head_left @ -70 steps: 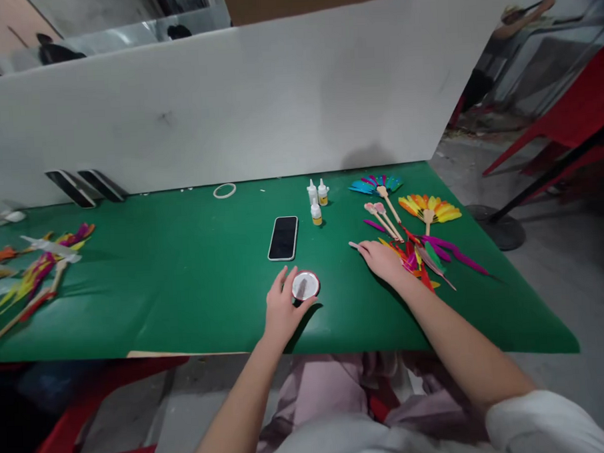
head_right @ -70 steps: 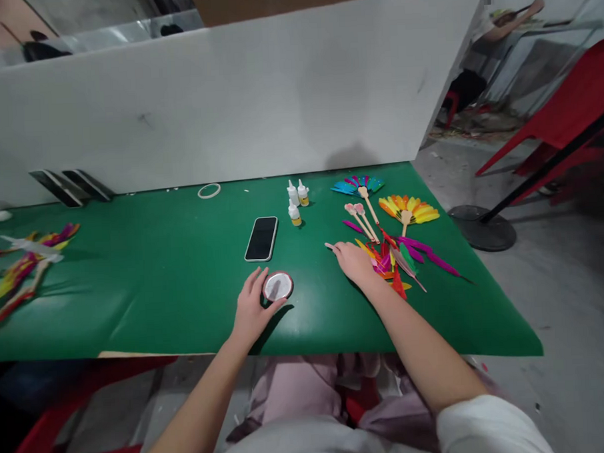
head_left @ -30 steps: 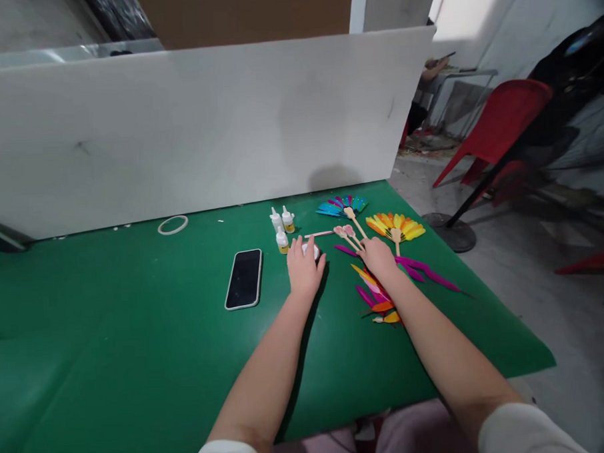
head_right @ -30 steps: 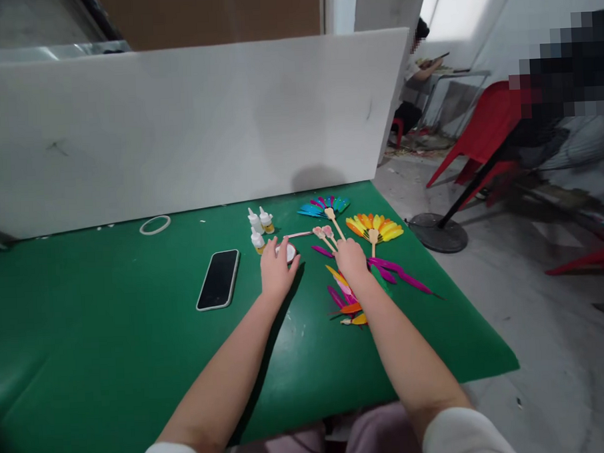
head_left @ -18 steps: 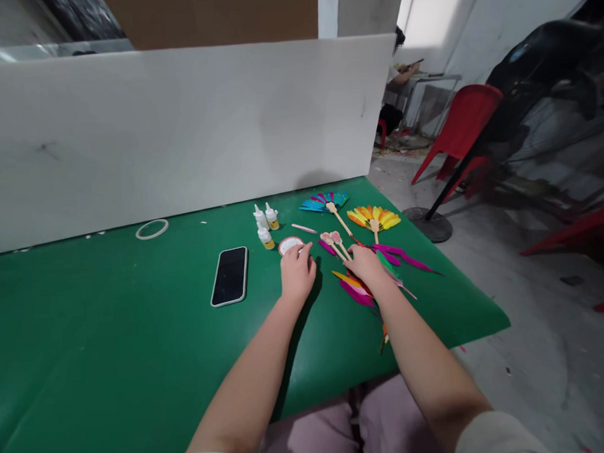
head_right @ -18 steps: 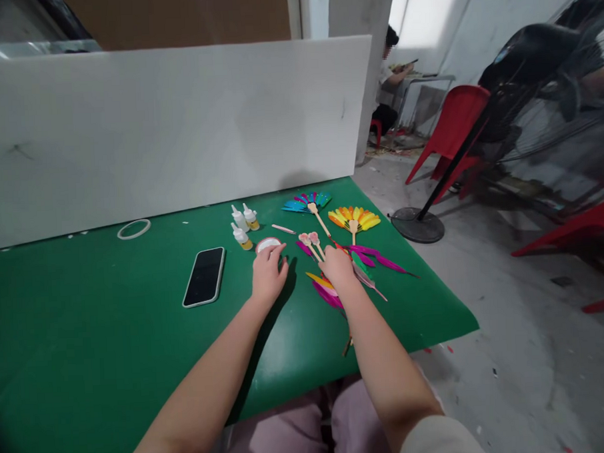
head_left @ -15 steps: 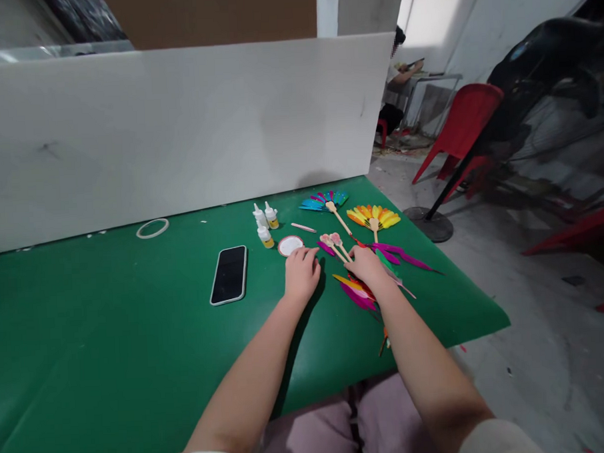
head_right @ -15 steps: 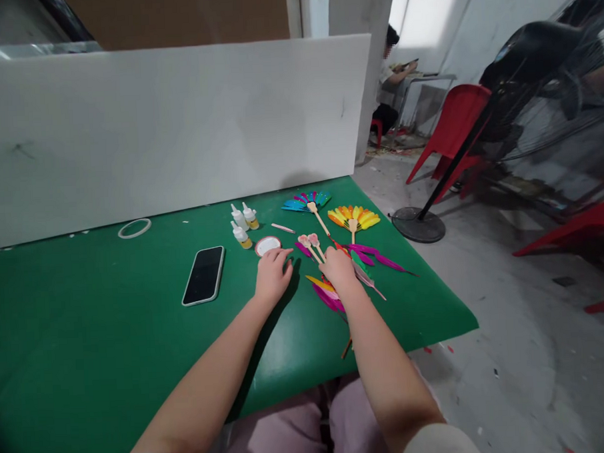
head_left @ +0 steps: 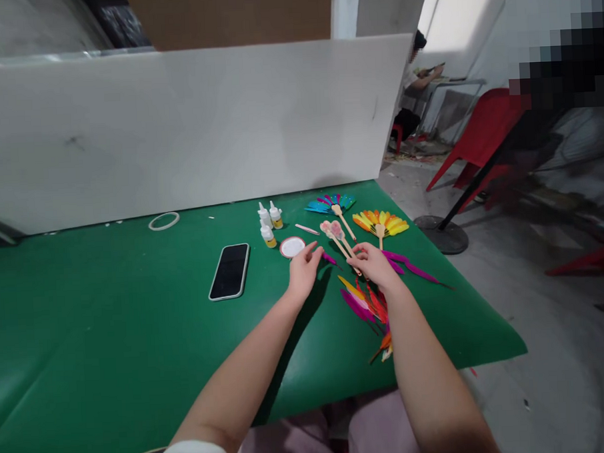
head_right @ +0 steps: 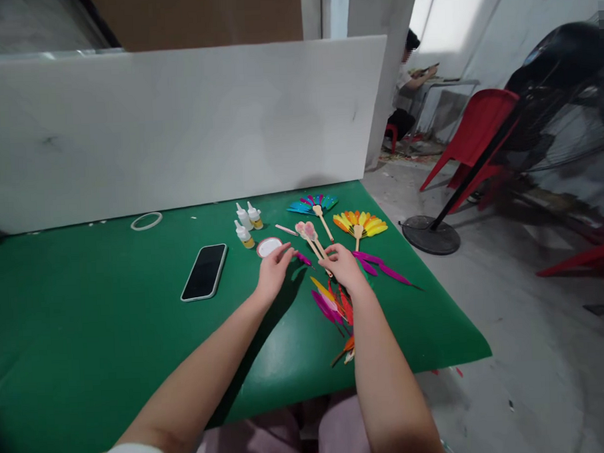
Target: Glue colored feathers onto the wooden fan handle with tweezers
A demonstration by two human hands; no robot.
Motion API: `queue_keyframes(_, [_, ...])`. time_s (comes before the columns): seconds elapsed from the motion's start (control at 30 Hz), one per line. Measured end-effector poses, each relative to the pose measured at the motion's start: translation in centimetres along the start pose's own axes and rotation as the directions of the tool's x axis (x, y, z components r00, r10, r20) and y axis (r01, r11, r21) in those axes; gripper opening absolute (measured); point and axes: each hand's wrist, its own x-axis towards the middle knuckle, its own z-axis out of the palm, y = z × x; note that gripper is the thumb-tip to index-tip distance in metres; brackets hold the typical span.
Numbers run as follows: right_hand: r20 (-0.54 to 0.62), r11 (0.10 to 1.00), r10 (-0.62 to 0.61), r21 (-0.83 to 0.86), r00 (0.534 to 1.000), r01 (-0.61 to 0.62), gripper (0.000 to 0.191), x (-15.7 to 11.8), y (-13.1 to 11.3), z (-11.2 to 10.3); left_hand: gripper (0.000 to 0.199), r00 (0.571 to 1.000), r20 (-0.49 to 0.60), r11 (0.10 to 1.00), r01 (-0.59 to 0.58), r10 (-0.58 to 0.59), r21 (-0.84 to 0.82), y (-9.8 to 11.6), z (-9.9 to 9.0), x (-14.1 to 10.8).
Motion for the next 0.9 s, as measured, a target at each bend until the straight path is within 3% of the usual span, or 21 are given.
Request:
queue_keyframes(0.1, [0.06, 0.989, -0.081, 0.128, 0.995, 0.073, 0.027, -0.5, -0.7, 0.0, 0.052, 0.996, 0.03, 0.967, 0.087, -0.082, -0.24, 1.4, 0.8, 1.7])
queue_keyframes(0.27, [0.12, 0.97, -0.152, 0.211, 0.981, 0.125, 0.027, -1.0, -1.2, -0.1, 0.047, 0.992, 0.087, 0.864, 0.121, -0.09, -0.489, 3.4, 0.9, 2.7])
queue_keyframes(0.47, [-0.008, 0.984, -0.131, 0.119, 0.991, 0.131, 0.024, -0.2, -0.5, -0.2, 0.037, 0.999, 0.023, 0.805, 0.052, -0.047, -0.591, 6.7, -3.2, -0.5])
queue_keyframes(0.5, [-0.037, 0.989, -0.12, 0.08, 0.992, 0.123, 0.021, 0.0, -0.3, -0.2, 0.035, 0.998, 0.051, 0.792, 0.061, -0.038, -0.607, 7.3, -4.1, -1.4])
queue_keyframes(0.57, [-0.103, 0.995, -0.102, -0.015, 0.989, 0.101, 0.016, 0.2, 0.0, -0.3, 0.034, 0.959, 0.281, 0.716, 0.224, -0.041, -0.661, 8.1, -5.8, -3.3])
queue_keyframes(0.63, [-0.17, 0.99, -0.099, -0.118, 0.98, 0.08, 0.011, 0.3, 0.2, -0.4, 0.045, 0.886, 0.458, 0.632, 0.395, -0.07, -0.667, 8.0, -7.2, -4.7])
queue_keyframes(0.7, [-0.221, 0.978, -0.112, -0.2, 0.969, 0.067, 0.01, 0.2, 0.1, -0.4, 0.058, 0.852, 0.517, 0.532, 0.477, -0.085, -0.7, 7.2, -8.0, -5.3])
queue_keyframes(0.83, [-0.229, 0.956, -0.185, -0.269, 0.956, 0.12, 0.024, -1.1, -1.6, 0.4, 0.054, 0.87, 0.48, 0.429, 0.478, -0.113, -0.767, 5.2, -8.1, -5.2])
queue_keyframes(0.9, [-0.13, 0.945, -0.279, -0.213, 0.952, 0.248, 0.027, -2.5, -3.0, 1.5, 0.046, 0.882, 0.461, 0.431, 0.456, -0.1, -0.779, 4.9, -7.8, -5.1])
